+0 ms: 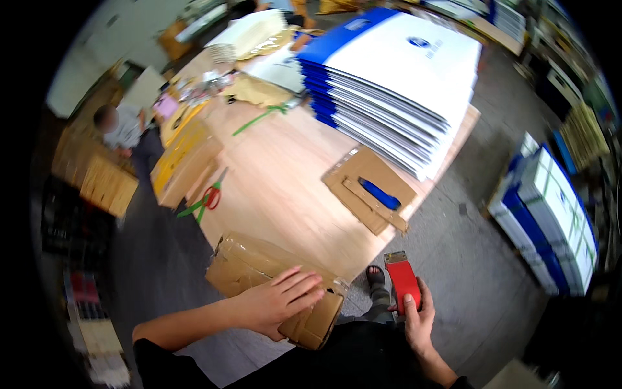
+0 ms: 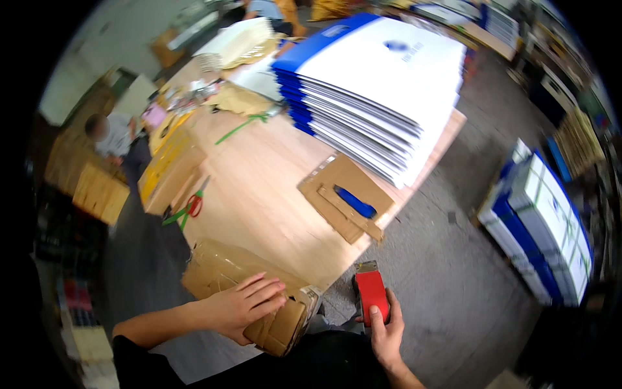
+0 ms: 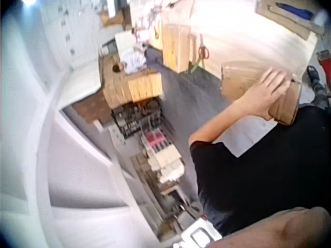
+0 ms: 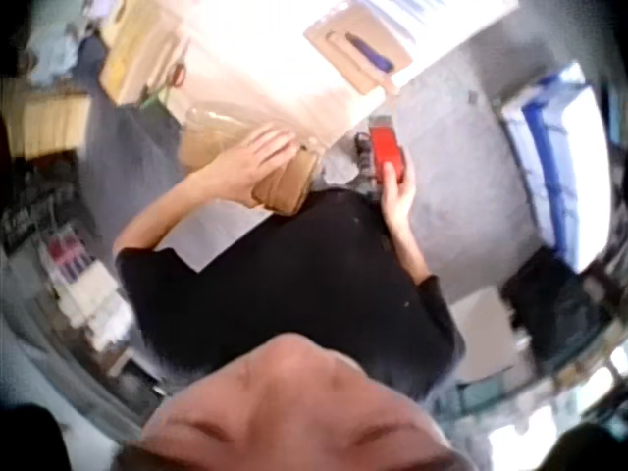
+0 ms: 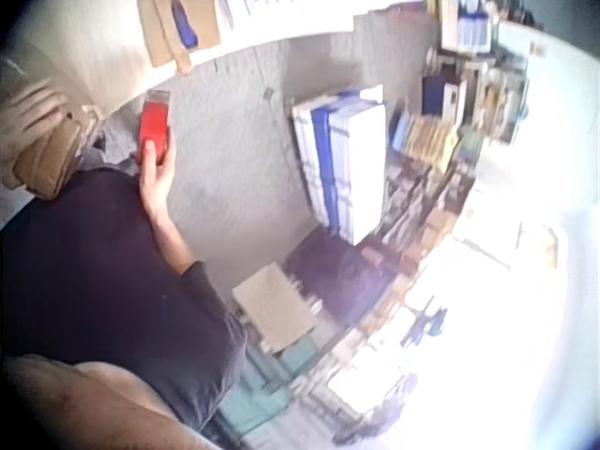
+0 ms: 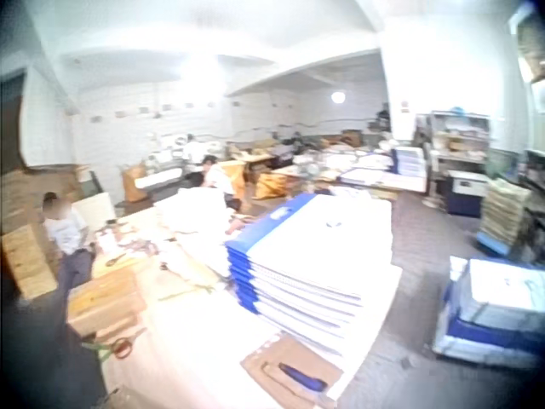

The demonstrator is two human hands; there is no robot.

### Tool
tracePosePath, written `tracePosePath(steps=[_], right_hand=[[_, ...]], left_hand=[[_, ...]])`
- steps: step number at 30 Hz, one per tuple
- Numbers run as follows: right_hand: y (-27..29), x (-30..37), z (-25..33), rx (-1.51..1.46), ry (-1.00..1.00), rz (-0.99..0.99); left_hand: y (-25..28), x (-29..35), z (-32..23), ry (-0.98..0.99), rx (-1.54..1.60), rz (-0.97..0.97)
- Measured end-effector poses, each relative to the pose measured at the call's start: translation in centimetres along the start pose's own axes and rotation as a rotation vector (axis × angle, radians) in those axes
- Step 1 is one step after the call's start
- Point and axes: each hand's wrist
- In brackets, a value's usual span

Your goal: The person assembles a cardboard box, places a stack of paper inside, and seals the box with tape. They then cut a piece of cardboard and place it on top of the sealed box before taping it down.

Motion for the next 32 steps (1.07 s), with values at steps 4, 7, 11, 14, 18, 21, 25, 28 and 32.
tracePosePath(steps=[4, 7, 11, 14, 18, 21, 25, 28, 32], right_hand=[[0.8, 4.4, -1.7, -0.027, -0.08, -0.159], [0.2, 8.1, -3.4, -0.103, -0.041, -0.308], [0.3, 11.0, -5.1, -0.167, -0.04, -0.419], [0.9, 11.1, -5.8, -0.226, 0.001, -0.439], [1.6, 11.5, -6.2, -0.137, 0.005, -0.395], [3.4, 10.9, -6.5, -0.157, -0.018, -0.266], [5.4, 9.9, -4.8, -0.098, -0.106, -0.094], [6.7, 8.7, -3.9, -0.041, -0.153, 0.009], [6.4, 6.6, -2.3, -0.032, -0.163, 0.171]], left_hand=[[1.1, -1.6, 0.9, -0.373, -0.273, 0.28], [1.2, -1.6, 0.9, -0.415, 0.045, 0.273], [0.5, -2.2, 1.6, 0.006, 0.071, -0.323], [0.8, -1.4, 7.0, 0.299, -0.236, -0.496], [-2.0, 0.7, 16.1, 0.47, 0.494, -0.696], [-3.3, -1.1, 14.6, 0.559, 0.928, -0.733], [-5.1, 0.0, 9.8, 0.794, 1.086, -1.013], [-8.8, 3.3, 7.0, 0.961, 1.053, -1.258], [-15.5, 8.6, 2.0, 1.287, 0.828, -1.468]])
Point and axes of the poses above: each hand's wrist, its own x-axis away from the middle knuckle, its own y-axis out of the back of the hand, z = x × y, and after that the axes turned 7 degrees about -x, right-handed
